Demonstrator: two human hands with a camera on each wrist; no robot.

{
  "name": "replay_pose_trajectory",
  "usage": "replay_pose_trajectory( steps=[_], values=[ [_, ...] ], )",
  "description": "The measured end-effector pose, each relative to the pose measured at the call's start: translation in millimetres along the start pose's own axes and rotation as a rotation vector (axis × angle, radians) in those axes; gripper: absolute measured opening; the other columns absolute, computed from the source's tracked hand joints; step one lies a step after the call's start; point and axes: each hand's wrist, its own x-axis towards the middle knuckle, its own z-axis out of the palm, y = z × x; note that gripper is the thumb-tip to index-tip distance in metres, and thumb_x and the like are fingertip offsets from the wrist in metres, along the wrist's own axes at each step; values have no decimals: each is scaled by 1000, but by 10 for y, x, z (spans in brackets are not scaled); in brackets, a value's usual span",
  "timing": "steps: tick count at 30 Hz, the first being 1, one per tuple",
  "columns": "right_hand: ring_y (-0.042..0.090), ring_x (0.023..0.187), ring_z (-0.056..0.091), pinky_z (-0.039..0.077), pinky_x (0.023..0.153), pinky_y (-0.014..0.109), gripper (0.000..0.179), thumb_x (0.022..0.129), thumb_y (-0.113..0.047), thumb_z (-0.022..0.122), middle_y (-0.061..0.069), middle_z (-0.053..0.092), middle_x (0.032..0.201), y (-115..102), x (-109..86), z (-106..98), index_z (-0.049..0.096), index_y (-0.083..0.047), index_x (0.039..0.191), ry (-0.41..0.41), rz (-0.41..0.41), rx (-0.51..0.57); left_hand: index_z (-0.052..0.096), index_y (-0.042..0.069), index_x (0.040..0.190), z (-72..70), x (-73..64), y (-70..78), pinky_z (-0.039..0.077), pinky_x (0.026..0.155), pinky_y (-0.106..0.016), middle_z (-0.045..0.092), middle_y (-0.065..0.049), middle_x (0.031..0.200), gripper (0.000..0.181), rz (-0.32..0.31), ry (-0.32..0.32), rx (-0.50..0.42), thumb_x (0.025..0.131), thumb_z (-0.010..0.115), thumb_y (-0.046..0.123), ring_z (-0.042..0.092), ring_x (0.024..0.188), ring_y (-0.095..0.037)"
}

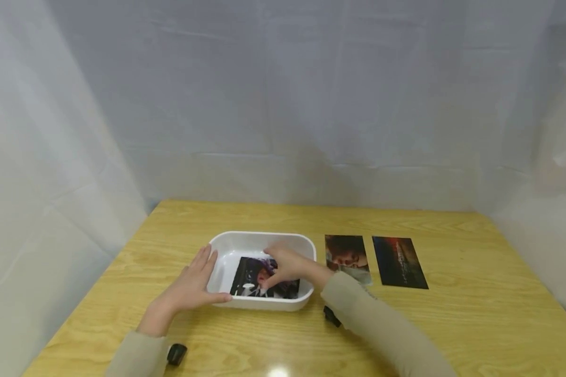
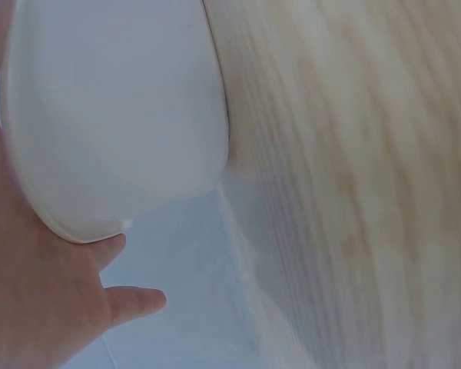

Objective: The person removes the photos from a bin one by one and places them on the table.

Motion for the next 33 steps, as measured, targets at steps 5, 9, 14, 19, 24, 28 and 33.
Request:
replay_pose_trajectory(
  steps=[5, 9, 14, 19, 24, 28, 33],
  values=[
    [24, 119, 38, 26, 102, 28, 94, 62, -43, 77, 17, 42, 129, -16, 12, 57, 35, 5, 132, -93, 41, -174, 19, -14, 134, -5, -4, 2, 19, 93, -65, 7, -31, 140, 108, -5, 2, 5, 68, 62, 60, 8, 128, -44],
    [22, 116, 40, 29, 100, 29, 94, 59, -45, 78, 14, 44, 127, -42, 15, 67, 38, 2, 130, -101, 71, -265, 19, -14, 134, -10, -4, 2, 19, 92, -65, 7, -31, 140, 108, -5, 6, 6, 68, 62, 60, 8, 128, -44],
    [20, 110, 43, 33, 97, 29, 87, 58, -45, 78, 11, 47, 121, -66, 9, 52, 44, -1, 125, -96, 111, -268, 19, -14, 134, -13, -2, 8, 19, 92, -65, 7, -31, 140, 108, -5, 8, 7, 68, 62, 60, 8, 128, -43],
    [19, 102, 45, 37, 93, 28, 77, 57, -43, 79, 9, 49, 111, -48, -10, 52, 50, -1, 115, -46, 87, -281, 20, -15, 133, -9, -6, 20, 20, 92, -65, 8, -32, 140, 108, -2, 9, 1, 67, 63, 60, 9, 127, -44],
    [17, 94, 45, 40, 86, 27, 61, 59, -36, 81, 5, 48, 101, -21, -20, 36, 52, -4, 102, 59, 53, -267, 20, -15, 133, -13, -13, 31, 20, 92, -65, 9, -32, 140, 107, 1, 9, -11, 68, 63, 58, 9, 127, -44],
    [16, 88, 46, 41, 82, 28, 50, 60, -30, 81, 4, 48, 94, -27, -20, 4, 54, -6, 94, 145, 32, -240, 20, -15, 133, -18, -13, 35, 21, 91, -66, 9, -32, 140, 106, 7, 11, -4, 68, 63, 58, 9, 128, -43],
    [18, 93, 49, 41, 88, 29, 51, 60, -23, 81, 4, 52, 99, -42, -20, -22, 57, -7, 101, 221, 20, -217, 20, -14, 133, -27, -11, 43, 21, 91, -65, 9, -31, 140, 107, 2, 11, 12, 67, 63, 59, 9, 128, -43]
  ],
)
